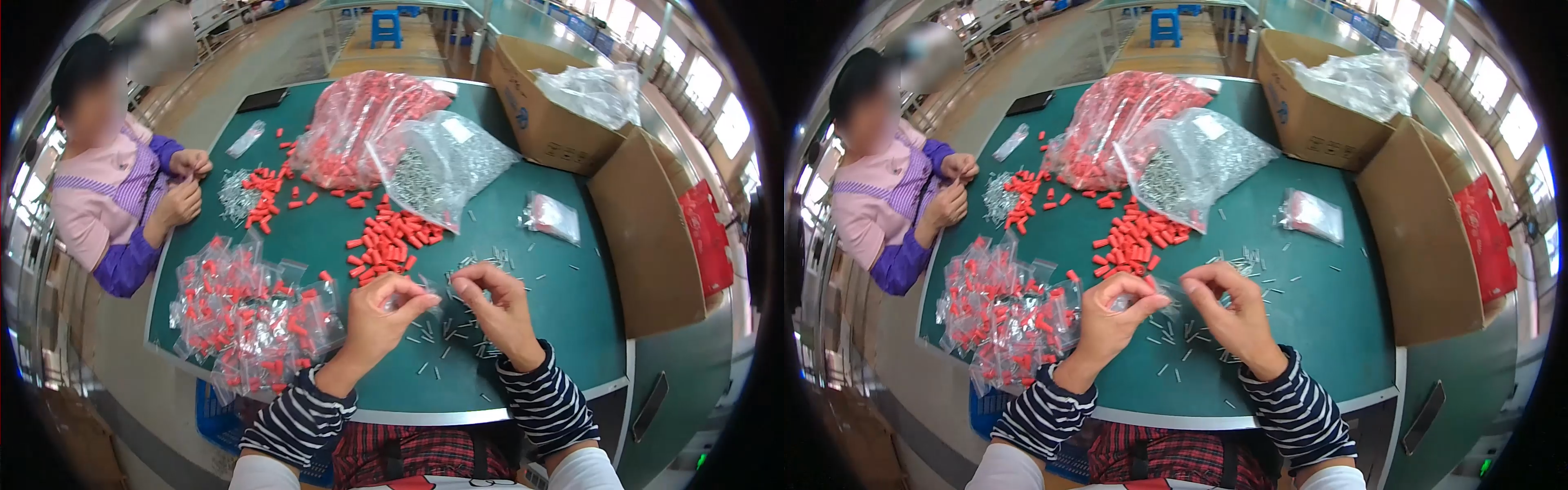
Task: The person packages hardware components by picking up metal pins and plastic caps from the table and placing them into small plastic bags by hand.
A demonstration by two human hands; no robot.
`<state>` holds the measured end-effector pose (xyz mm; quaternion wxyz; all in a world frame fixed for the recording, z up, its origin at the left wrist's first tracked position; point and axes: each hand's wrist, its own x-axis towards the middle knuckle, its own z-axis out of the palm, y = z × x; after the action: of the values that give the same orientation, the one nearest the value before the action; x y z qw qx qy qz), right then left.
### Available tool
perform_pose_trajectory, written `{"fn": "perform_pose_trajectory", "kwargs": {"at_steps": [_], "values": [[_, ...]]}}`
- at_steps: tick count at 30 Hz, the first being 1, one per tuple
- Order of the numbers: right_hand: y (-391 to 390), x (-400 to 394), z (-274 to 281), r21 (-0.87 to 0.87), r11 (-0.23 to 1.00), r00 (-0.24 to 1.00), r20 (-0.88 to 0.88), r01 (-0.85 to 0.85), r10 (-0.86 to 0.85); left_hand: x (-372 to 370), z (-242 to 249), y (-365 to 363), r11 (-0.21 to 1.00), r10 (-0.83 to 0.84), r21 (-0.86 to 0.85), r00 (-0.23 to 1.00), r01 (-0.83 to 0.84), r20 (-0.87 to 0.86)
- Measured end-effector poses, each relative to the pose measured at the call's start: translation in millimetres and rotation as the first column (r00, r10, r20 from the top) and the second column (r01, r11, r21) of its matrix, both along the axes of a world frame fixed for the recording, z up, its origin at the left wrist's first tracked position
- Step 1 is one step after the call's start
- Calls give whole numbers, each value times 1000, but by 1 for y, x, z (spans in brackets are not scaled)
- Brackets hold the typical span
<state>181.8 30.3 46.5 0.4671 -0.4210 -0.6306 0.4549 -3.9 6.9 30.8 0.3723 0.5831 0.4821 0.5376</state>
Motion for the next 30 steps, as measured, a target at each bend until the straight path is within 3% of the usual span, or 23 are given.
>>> {"fn": "perform_pose_trajectory", "kwargs": {"at_steps": [5, 8, 11, 14, 18, 21, 24, 28, 30], "values": [[-3, 2, 11, 31, 990, 980, 150, -138, 132, 5, -1, -3, 990, -26, 134, 991, 44, -133], [-2, 4, 9, 89, 984, 976, 171, -155, 138, 6, 1, -4, 992, -78, 91, 987, 91, -140], [-2, 4, 4, 172, 975, 974, 202, -142, 107, 7, 1, -3, 981, -156, -112, 987, 159, 33], [-1, 5, 0, 282, 944, 949, 303, -171, 82, 3, -8, -1, 980, -183, -90, 982, 178, -51], [-6, -6, 0, 387, 902, 921, 389, -190, 27, 6, -9, -2, 978, -101, -185, 995, 97, -14], [-12, -11, 6, 394, 891, 900, 435, -228, 38, 3, -16, 6, 985, 22, -171, 981, 11, 191], [-13, -21, 7, 496, 862, 925, 367, -107, -96, 3, -16, 6, 987, 6, -156, 977, 28, 214], [-12, -16, 8, 562, 807, 864, 483, -183, -140, 2, -8, 3, 982, -6, -187, 994, 27, 111], [-14, -21, 10, 574, 788, 805, 565, -222, -184, 4, -11, 2, 998, 63, -6, 998, -63, 10]]}}
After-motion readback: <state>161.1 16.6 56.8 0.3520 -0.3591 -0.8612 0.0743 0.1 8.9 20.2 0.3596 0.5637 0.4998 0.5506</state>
